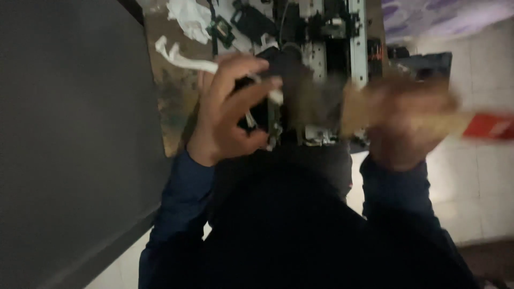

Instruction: Cleaning a printer component with a brush and then reassembling it into the main printer frame using a screwdriver.

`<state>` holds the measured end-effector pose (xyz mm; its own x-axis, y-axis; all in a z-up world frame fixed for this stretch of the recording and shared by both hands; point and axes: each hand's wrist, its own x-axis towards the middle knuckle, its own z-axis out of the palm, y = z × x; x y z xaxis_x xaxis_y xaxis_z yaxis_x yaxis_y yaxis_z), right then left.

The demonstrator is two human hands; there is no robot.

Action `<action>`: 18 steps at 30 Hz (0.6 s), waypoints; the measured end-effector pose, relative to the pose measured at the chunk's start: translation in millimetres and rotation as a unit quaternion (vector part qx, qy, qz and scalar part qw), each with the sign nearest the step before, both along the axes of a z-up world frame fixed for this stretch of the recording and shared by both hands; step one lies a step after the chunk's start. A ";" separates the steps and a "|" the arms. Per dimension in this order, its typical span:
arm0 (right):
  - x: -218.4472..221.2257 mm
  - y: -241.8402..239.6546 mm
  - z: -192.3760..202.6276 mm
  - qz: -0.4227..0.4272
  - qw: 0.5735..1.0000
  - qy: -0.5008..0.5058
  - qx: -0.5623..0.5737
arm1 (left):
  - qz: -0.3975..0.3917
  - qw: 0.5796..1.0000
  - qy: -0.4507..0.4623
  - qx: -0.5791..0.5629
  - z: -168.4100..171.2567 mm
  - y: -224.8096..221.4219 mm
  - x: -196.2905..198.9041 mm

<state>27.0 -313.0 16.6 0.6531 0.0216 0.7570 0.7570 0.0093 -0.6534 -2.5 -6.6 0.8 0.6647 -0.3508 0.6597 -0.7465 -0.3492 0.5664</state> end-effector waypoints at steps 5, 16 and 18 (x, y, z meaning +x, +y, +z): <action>4.7 -4.4 20.2 0.150 0.988 -0.028 -0.001 | 0.063 0.986 -0.124 0.095 -5.6 -4.8 -4.4; 10.2 -8.3 18.0 0.053 0.982 0.144 -0.109 | 0.049 0.960 -0.231 0.150 -26.2 -39.8 -49.3; 13.4 -19.2 8.4 -0.002 0.983 0.125 -0.138 | 0.061 0.964 -0.190 0.177 -28.1 -38.1 -55.3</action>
<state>40.5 -332.2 24.9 0.8180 0.2006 0.5391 0.5728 -0.1979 -0.7954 -57.8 -44.7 -27.3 0.4492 -0.5329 0.7171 -0.8181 -0.5679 0.0905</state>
